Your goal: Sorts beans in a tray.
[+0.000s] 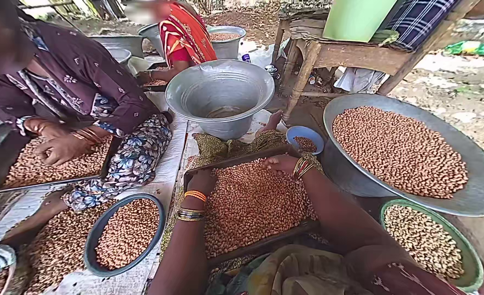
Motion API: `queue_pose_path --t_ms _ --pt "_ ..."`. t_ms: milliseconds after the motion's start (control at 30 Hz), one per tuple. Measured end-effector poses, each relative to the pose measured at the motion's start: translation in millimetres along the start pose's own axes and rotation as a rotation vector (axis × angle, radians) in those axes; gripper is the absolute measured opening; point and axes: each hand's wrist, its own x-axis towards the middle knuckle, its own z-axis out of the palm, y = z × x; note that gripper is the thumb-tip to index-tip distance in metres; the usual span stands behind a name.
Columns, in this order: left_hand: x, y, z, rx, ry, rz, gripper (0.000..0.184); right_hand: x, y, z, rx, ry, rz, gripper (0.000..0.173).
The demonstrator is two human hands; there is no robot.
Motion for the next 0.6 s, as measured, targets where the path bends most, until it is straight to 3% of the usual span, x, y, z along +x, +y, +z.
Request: queue_pose_path --t_ms 100,200,300,400,500,600 --pt "-3.1 10.1 10.2 0.048 -0.088 0.154 0.051 -27.5 5.3 -18.8 -0.225 0.108 0.026 0.022" --pt "-12.2 18.8 11.2 0.005 -0.208 0.378 0.053 -51.3 10.2 -15.7 -0.445 0.160 0.205 0.027" --pt "-14.2 16.5 18.1 -0.227 -0.370 0.733 0.049 -68.4 16.0 0.1 -0.581 0.207 0.335 0.038" --pt "-8.7 15.3 24.0 -0.482 -0.402 1.053 0.042 -71.4 23.1 13.3 -0.711 0.187 0.331 0.027" --pt "1.7 9.4 23.7 -0.655 -0.177 1.050 0.035 -68.8 13.1 26.7 -0.820 0.188 0.424 0.027" --pt "5.1 3.8 21.9 -0.610 0.108 0.766 0.027 -68.8 9.9 28.8 -0.784 0.213 0.419 0.031"
